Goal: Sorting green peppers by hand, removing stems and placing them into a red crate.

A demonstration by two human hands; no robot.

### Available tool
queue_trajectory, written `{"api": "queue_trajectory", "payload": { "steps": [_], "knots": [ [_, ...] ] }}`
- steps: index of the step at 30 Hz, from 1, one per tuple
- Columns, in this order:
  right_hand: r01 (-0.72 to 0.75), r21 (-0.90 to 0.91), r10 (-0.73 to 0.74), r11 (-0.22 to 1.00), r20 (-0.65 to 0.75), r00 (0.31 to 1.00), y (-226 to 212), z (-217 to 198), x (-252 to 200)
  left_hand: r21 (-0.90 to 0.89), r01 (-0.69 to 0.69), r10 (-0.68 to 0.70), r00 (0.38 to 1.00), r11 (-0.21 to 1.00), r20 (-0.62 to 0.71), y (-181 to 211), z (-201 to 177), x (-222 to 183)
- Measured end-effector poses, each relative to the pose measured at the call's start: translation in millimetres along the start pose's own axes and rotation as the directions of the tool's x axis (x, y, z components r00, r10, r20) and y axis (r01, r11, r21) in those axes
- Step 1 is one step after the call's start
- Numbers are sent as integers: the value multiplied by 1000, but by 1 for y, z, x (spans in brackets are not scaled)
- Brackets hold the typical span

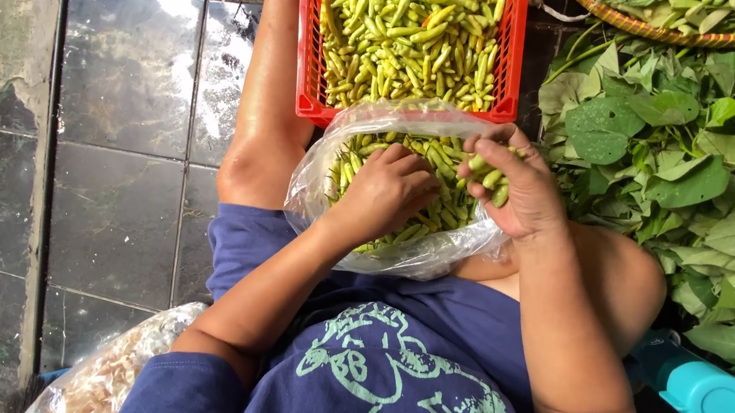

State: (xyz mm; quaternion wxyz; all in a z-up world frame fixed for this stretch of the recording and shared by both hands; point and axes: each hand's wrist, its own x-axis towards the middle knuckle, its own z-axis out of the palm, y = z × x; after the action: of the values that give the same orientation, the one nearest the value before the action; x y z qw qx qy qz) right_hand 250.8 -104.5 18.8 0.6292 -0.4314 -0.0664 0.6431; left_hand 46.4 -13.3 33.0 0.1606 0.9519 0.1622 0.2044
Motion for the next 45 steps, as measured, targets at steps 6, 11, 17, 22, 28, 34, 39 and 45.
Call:
{"api": "queue_trajectory", "payload": {
  "steps": [6,11,17,22,28,34,39,45],
  "knots": [
    [139,-623,-75,770,129,989,-2,21,-16,-386,248,-238,968,888,75,3,-24,-3],
    [162,-604,-48,781,200,979,4,21,-15,-800,525,-567,768,291,298,3,-6,-17],
    [78,-520,7,851,159,987,7,27,-17,-891,447,-649,700,72,298,1,18,-25],
    [56,-449,-9,892,105,994,21,20,-10,-817,516,-576,761,258,299,15,-8,-23],
    [37,-431,-16,901,51,999,30,20,-6,-481,376,-433,901,792,-9,12,-22,-18],
    [-50,-356,74,933,55,996,33,13,-2,-334,78,-155,965,939,-212,14,-30,-8],
    [-166,-167,180,972,67,981,25,21,-3,-409,3,-103,970,912,-222,13,-36,-8],
    [-287,-316,348,904,154,925,26,33,-1,-427,232,-314,940,874,-131,-17,-47,-31]
  ]
}}
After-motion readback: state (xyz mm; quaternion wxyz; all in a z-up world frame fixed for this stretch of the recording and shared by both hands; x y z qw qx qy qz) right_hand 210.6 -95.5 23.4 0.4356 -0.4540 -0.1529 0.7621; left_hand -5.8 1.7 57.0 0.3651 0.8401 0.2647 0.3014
